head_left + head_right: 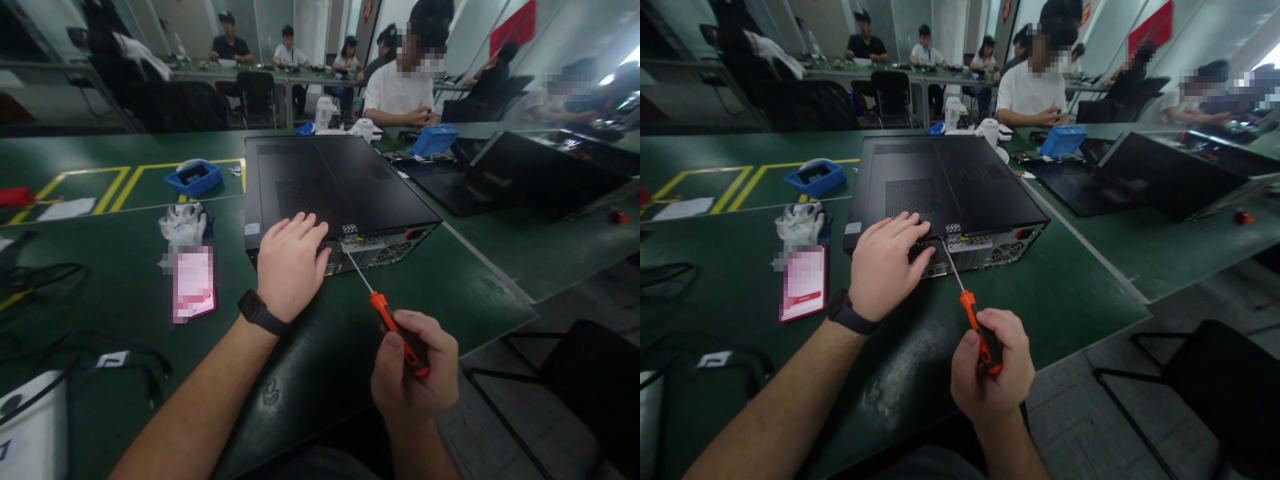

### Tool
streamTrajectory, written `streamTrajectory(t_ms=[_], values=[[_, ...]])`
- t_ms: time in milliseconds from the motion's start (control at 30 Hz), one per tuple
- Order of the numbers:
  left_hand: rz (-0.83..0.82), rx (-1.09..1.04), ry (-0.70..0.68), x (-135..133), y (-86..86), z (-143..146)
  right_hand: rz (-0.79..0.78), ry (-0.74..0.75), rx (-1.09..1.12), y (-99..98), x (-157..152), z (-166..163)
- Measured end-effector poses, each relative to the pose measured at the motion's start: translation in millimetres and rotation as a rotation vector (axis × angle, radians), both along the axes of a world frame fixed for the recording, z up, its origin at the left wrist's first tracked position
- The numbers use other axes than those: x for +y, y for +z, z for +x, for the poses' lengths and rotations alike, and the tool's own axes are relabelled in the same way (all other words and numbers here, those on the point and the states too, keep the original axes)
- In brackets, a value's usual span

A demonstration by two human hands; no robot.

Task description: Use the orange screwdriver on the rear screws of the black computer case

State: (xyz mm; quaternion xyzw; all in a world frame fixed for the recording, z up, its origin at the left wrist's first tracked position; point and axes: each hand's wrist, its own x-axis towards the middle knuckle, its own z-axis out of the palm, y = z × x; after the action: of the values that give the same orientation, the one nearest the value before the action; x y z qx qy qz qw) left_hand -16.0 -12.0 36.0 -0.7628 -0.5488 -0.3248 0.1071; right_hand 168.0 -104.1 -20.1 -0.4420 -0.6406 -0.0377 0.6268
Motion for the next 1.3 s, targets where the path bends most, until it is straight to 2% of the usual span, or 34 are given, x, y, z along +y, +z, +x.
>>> streamTrajectory(t_ms=[800,1300], values=[[-0.022,-0.011,-0.002,0.2,1.2,0.3,0.033,-0.050,0.011,1.2,5.8,0.4],[-0.035,-0.011,0.006,-0.2,1.8,0.9,0.052,0.012,0.029,3.1,8.4,1.1]])
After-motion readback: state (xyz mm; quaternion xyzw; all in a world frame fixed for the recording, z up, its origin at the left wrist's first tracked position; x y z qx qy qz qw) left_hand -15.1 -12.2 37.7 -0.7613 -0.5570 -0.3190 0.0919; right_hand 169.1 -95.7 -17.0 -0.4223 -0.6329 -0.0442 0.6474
